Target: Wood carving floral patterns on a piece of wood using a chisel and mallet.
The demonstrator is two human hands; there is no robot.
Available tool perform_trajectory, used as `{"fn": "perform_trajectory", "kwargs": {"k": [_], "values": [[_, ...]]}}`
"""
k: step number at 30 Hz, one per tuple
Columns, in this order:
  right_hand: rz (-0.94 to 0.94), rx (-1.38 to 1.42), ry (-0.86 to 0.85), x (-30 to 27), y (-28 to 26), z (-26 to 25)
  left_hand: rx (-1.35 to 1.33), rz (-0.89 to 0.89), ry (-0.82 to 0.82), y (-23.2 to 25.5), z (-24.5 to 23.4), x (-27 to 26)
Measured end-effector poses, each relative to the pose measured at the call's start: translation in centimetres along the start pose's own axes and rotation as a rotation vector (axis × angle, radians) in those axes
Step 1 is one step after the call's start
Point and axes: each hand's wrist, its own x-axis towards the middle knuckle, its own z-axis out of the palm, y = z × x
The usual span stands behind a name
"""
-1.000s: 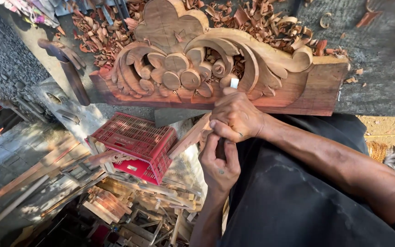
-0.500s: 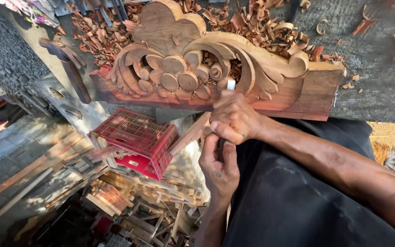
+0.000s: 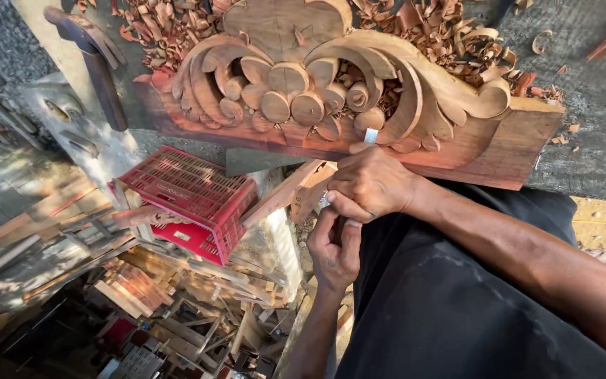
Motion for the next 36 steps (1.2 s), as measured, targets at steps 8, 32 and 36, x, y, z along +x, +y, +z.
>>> {"fn": "perform_trajectory", "kwargs": {"k": [8,32,36], "values": [[0.046,-0.028,0.022,0.2,-0.4,-0.2,0.024,-0.045,0.007,0.9,0.1,0.4],[0.026,0.093,0.110,-0.1,-0.6,-0.8,-0.301,-0.323,0.161,1.9,2.5,-1.3],[-0.011,0.063,0.106,0.2,0.2,-1.6,-0.231,-0.299,0.096,3.5,2.1,0.2]]}}
